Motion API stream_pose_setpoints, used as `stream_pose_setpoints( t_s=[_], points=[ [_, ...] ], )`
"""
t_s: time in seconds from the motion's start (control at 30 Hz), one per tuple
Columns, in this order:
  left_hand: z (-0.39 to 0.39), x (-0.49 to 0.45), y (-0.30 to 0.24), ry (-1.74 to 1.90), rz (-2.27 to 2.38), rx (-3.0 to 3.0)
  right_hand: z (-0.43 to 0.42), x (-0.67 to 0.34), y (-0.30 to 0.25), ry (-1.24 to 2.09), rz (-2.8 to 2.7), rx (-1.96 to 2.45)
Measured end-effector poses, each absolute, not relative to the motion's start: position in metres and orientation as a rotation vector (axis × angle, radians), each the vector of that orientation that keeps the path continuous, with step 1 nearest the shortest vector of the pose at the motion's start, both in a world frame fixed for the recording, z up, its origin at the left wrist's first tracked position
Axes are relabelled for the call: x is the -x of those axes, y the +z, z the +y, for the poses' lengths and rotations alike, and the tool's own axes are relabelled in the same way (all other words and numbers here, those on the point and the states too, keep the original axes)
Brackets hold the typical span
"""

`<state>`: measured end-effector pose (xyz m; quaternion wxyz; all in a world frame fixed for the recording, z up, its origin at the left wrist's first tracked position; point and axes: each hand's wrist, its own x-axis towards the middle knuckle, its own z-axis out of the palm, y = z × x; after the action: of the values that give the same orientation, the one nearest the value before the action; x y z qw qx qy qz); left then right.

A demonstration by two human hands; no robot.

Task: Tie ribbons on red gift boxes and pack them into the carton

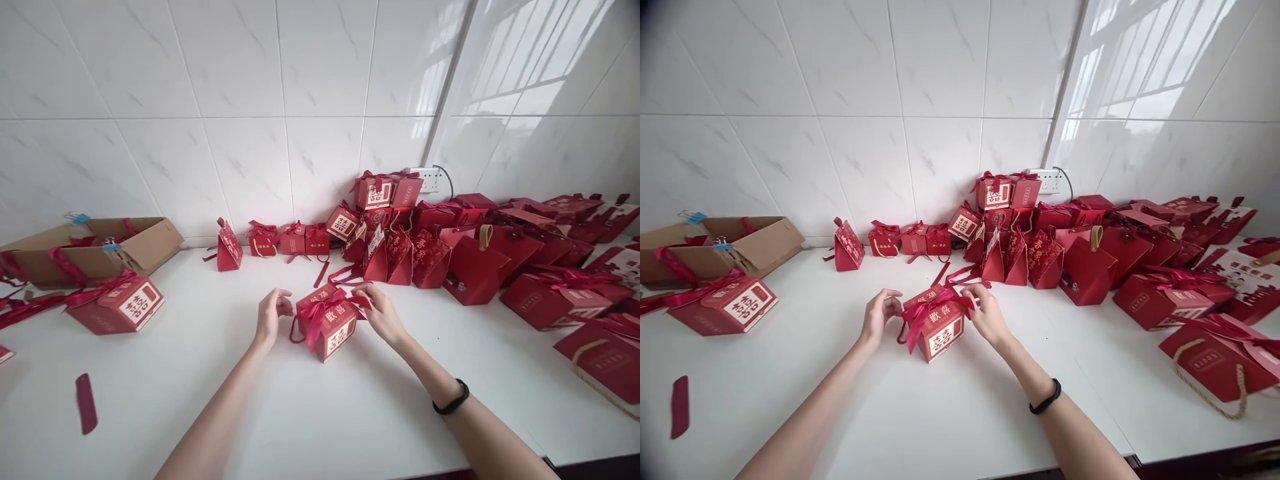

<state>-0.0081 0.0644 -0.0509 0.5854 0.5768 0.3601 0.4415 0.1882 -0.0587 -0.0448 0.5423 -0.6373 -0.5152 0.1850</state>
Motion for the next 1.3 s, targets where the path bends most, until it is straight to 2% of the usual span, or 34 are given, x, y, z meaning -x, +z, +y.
stream_pose_setpoints(
  t_s=[0.1, 0.27, 0.37, 0.5, 0.67, 1.03, 1.3],
  points=[
    [0.059, 0.013, -0.039, 0.956, 0.921, -1.422, -0.059, -0.185, -0.041, 0.541, -1.15, 1.506],
    [0.036, 0.017, -0.018, 0.614, 1.086, -1.77, -0.06, -0.185, -0.037, 0.739, -1.075, 1.416],
    [0.027, 0.016, -0.014, 0.563, 1.069, -1.837, -0.062, -0.186, -0.033, 0.825, -1.095, 1.433],
    [0.025, 0.019, -0.011, 0.557, 1.097, -1.865, -0.067, -0.186, -0.027, 0.83, -1.216, 1.507],
    [0.027, 0.033, 0.004, 0.305, 1.03, -1.887, -0.067, -0.182, -0.027, 0.847, -1.219, 1.531],
    [0.027, 0.025, -0.01, 0.469, 0.833, -1.777, -0.067, -0.175, -0.026, 0.975, -1.113, 1.318],
    [0.03, 0.026, -0.008, 0.411, 0.756, -1.478, -0.063, -0.183, -0.034, 1.2, -1.008, 1.152]
  ],
)
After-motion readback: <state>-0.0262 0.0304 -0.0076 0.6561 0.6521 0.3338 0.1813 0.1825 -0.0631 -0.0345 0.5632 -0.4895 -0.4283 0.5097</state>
